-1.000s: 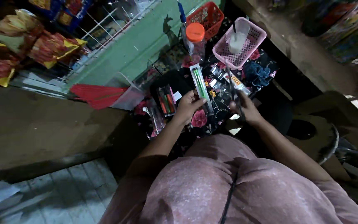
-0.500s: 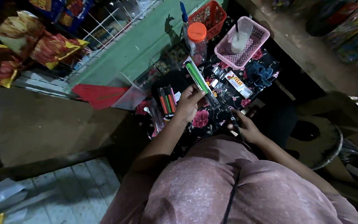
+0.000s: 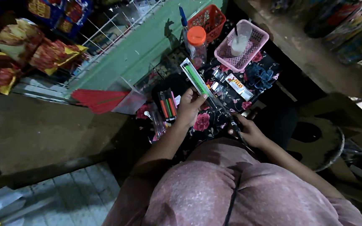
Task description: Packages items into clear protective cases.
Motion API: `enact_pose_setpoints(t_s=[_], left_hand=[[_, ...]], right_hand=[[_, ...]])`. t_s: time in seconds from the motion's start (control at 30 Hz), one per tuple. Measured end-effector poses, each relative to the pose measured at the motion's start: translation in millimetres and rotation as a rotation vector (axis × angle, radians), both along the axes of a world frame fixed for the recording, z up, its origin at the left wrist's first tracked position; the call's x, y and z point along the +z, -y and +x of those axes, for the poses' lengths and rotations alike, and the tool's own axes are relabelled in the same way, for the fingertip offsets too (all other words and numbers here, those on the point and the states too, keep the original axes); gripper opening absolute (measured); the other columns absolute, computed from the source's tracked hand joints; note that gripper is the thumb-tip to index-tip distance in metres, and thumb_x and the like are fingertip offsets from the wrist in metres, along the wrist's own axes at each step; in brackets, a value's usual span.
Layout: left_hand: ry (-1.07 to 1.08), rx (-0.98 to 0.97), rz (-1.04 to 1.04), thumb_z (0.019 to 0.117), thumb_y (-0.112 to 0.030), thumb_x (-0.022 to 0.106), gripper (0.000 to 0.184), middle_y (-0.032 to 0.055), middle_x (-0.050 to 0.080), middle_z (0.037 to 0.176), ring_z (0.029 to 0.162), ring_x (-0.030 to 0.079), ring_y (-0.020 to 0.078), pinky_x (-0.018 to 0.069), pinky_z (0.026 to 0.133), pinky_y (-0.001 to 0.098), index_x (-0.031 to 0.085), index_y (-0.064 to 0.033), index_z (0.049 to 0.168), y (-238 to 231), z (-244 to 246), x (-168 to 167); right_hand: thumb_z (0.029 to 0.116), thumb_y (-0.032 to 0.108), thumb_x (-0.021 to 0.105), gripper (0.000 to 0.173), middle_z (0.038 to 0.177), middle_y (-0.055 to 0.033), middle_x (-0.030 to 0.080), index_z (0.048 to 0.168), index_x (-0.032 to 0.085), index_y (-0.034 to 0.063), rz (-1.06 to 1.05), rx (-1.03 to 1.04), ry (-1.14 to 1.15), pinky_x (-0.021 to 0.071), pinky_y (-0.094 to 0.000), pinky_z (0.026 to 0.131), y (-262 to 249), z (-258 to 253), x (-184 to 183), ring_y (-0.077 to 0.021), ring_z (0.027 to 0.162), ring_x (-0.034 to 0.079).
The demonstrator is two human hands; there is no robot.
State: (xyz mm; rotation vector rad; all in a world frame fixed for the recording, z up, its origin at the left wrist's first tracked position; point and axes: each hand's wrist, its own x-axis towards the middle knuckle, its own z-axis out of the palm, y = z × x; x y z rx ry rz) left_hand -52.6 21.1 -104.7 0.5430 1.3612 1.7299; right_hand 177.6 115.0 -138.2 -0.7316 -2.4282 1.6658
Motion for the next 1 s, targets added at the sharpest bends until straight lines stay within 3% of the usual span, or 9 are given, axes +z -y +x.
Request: enact_pose_setpoints(t_s=[0.1, 0.33, 0.57, 0.7, 1.0], left_hand=[[-0.043, 0.002, -0.002, 0.0968, 0.002, 0.059, 0.021, 0.0024, 0.065, 0.099, 0.085, 0.068, 0.0113, 0.0612, 0.078, 0.0315, 0.055, -0.0041, 0.117, 1, 2, -4], [0.027, -0.055, 0.004, 0.0982, 0.003, 0.056, 0.022, 0.0046, 0.065, 0.105, 0.089, 0.068, 0.0133, 0.0611, 0.081, 0.0334, 0.052, -0.0044, 0.118, 3, 9, -6], [0.117, -0.128, 0.007, 0.0985, 0.003, 0.055, 0.019, 0.0024, 0.064, 0.101, 0.086, 0.067, 0.0114, 0.0608, 0.078, 0.0312, 0.052, -0.0063, 0.116, 8, 31, -7], [0.168, -0.129, 0.012, 0.0987, 0.003, 0.054, 0.019, 0.0021, 0.064, 0.100, 0.083, 0.067, 0.0110, 0.0609, 0.075, 0.0298, 0.052, -0.0079, 0.114, 9, 33, -7], [0.127, -0.123, 0.012, 0.0993, 0.003, 0.054, 0.021, 0.0028, 0.065, 0.102, 0.085, 0.068, 0.0115, 0.0608, 0.076, 0.0304, 0.052, -0.0061, 0.118, 10, 32, -2]], right_hand=[[0.0939, 0.032, 0.071, 0.064, 0.107, -0.0125, 0.071, 0.145, 0.048, -0.0001, 0.051, -0.001, -0.013, 0.0592, -0.0403, 0.083, 1, -2, 2, -0.0171, 0.090, 0.070], [0.0954, 0.037, 0.069, 0.068, 0.113, -0.0168, 0.070, 0.146, 0.047, -0.0021, 0.134, 0.001, -0.030, 0.0574, -0.0444, 0.090, 0, -3, 4, -0.0222, 0.099, 0.071], [0.0968, 0.014, 0.066, 0.056, 0.113, -0.0217, 0.070, 0.146, 0.046, -0.0036, 0.209, 0.029, 0.045, 0.0562, -0.0514, 0.091, -10, -10, 19, -0.0317, 0.098, 0.071], [0.0969, 0.012, 0.066, 0.051, 0.109, -0.0200, 0.071, 0.142, 0.050, -0.0043, 0.215, -0.002, -0.003, 0.0584, -0.0477, 0.086, -5, -13, 12, -0.0288, 0.093, 0.072], [0.0968, 0.020, 0.067, 0.057, 0.114, -0.0198, 0.069, 0.145, 0.047, -0.0035, 0.207, 0.066, 0.006, 0.0566, -0.0484, 0.091, -15, -3, 18, -0.0283, 0.100, 0.070]])
